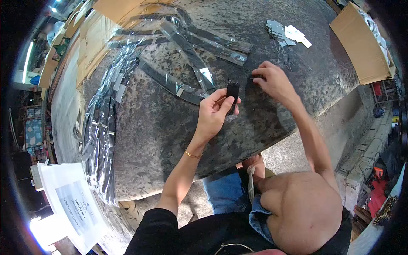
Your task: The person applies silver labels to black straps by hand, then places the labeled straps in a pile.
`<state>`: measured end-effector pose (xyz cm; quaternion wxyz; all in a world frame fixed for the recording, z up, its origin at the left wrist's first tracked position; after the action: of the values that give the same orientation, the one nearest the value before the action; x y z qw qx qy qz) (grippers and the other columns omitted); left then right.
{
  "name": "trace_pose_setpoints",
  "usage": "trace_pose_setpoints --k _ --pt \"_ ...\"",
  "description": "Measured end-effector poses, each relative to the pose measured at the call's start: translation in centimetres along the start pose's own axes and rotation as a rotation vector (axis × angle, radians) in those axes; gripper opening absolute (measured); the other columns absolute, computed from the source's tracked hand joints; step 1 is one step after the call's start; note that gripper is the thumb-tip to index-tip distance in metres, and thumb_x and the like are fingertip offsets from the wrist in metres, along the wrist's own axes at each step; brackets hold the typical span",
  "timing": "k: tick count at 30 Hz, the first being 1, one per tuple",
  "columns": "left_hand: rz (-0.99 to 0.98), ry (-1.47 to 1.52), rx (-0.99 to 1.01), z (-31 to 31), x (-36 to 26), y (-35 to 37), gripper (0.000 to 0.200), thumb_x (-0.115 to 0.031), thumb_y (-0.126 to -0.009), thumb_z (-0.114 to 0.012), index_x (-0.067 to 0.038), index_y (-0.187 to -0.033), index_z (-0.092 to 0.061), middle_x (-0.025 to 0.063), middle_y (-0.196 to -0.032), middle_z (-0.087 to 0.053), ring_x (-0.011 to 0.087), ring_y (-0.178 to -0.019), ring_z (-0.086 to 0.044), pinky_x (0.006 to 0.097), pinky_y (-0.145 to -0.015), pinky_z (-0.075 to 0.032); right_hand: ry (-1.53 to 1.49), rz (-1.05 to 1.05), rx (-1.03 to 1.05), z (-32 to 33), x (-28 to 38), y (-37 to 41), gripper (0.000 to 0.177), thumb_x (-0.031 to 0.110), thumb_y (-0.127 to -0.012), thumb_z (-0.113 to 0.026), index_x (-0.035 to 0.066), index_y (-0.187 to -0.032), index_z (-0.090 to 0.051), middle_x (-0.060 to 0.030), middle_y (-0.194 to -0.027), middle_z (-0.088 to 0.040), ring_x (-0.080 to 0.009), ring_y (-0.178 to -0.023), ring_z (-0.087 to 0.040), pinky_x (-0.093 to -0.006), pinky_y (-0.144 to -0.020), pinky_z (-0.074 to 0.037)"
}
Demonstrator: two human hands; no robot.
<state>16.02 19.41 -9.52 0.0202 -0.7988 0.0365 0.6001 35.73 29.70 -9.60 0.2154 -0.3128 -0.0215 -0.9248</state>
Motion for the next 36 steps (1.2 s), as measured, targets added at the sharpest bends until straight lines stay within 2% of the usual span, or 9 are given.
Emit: trace_pose_setpoints --k 9,21,24,26,27,29,32,34,36 --pt "-0.014 0.135 -0.058 -0.3 0.8 0.0 0.021 -0.001 -0.091 -0.051 0.003 -0.111 -0.056 0.0101 -0.087 -0.062 0.0154 -0.066 -0.057 0.0285 -0.063 -0.047 0.349 0.149 -0.079 -1.6 0.1 1.3 0.006 0.005 -0.082 -0.055 0.002 -0.087 -0.054 -0.0157 -0.087 -0.054 -0.0337 -0.087 -0.057 -0.0415 -0.073 -0.049" --pt "-0.061 0.194 -0.119 0.0 0.9 0.2 0.031 -0.025 -0.097 -0.051 -0.001 -0.116 -0.052 0.0097 -0.068 -0.058 0.0156 -0.055 -0.054 0.0293 -0.053 -0.045 0.395 0.146 -0.019 -1.1 0.5 0.8 0.010 0.008 -0.077 -0.057 -0.002 -0.080 -0.057 -0.0177 -0.083 -0.057 -0.0375 -0.082 -0.060 -0.0459 -0.070 -0.049" --pt "-0.050 0.156 -0.141 0.0 0.5 0.3 0.028 -0.019 -0.098 -0.050 0.001 -0.118 -0.051 0.0081 -0.067 -0.059 0.0120 -0.055 -0.054 0.0254 -0.054 -0.046 0.220 0.122 0.119 0.0 0.1 -0.2 0.016 0.012 -0.081 -0.058 -0.004 -0.077 -0.057 -0.0138 -0.077 -0.060 -0.0305 -0.069 -0.060 -0.0392 -0.064 -0.048" --pt "-0.019 0.161 -0.150 -0.1 0.4 0.3 0.029 -0.018 -0.097 -0.050 0.001 -0.120 -0.050 0.0088 -0.068 -0.060 0.0119 -0.054 -0.054 0.0249 -0.052 -0.046 -0.289 -0.154 0.214 1.7 1.4 0.2 0.016 0.010 -0.078 -0.059 -0.003 -0.071 -0.055 -0.0093 -0.074 -0.061 -0.0173 -0.060 -0.058 -0.0298 -0.055 -0.047" --pt "-0.018 0.163 -0.154 0.0 0.3 0.4 0.029 -0.018 -0.097 -0.050 0.001 -0.120 -0.050 0.0088 -0.068 -0.060 0.0119 -0.054 -0.054 0.0249 -0.052 -0.046 -0.288 -0.154 0.219 2.0 2.1 0.6 0.016 0.010 -0.078 -0.059 -0.003 -0.071 -0.055 -0.0093 -0.074 -0.061 -0.0173 -0.060 -0.058 -0.0298 -0.055 -0.047" --pt "-0.026 0.161 -0.159 0.0 0.5 0.4 0.029 -0.017 -0.097 -0.050 0.001 -0.121 -0.049 0.0090 -0.068 -0.060 0.0119 -0.055 -0.055 0.0247 -0.052 -0.046 -0.961 -0.287 0.312 2.1 3.5 1.6 0.011 0.006 -0.074 -0.062 -0.001 -0.067 -0.056 -0.0080 -0.073 -0.062 -0.0085 -0.056 -0.051 -0.0238 -0.051 -0.041" --pt "-0.036 0.138 -0.152 -0.2 0.7 0.4 0.028 -0.015 -0.097 -0.049 0.000 -0.121 -0.049 0.0089 -0.068 -0.060 0.0119 -0.055 -0.055 0.0246 -0.051 -0.046 -1.126 -0.289 0.373 1.2 4.4 2.3 0.011 0.003 -0.075 -0.065 0.001 -0.078 -0.055 -0.0070 -0.073 -0.062 -0.0082 -0.057 -0.054 -0.0232 -0.050 -0.042" --pt "-0.043 0.112 -0.153 -0.3 0.8 0.6 0.028 -0.014 -0.097 -0.049 0.000 -0.121 -0.049 0.0087 -0.069 -0.060 0.0116 -0.056 -0.055 0.0244 -0.051 -0.046 -1.236 -0.337 0.405 1.2 5.7 2.5 0.026 0.000 -0.076 -0.067 0.001 -0.094 -0.048 -0.0072 -0.073 -0.063 -0.0101 -0.059 -0.058 -0.0231 -0.052 -0.046" --pt "-0.054 0.089 -0.160 -0.5 0.8 0.6 0.027 -0.013 -0.097 -0.049 -0.001 -0.121 -0.049 0.0085 -0.070 -0.060 0.0114 -0.056 -0.056 0.0242 -0.051 -0.046 -1.280 -0.349 0.407 0.8 6.1 2.6 0.028 0.000 -0.076 -0.067 0.001 -0.096 -0.047 -0.0075 -0.073 -0.063 -0.0103 -0.059 -0.058 -0.0227 -0.052 -0.047"
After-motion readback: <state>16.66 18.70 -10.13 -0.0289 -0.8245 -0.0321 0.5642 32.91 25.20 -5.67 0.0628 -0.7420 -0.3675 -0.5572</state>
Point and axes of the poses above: each hand's wrist, its own y-axis away from the middle knuckle, its own z-axis out of the back of the hand, x = y × z, the point moved 1 cm from there along -y, towards the middle knuckle
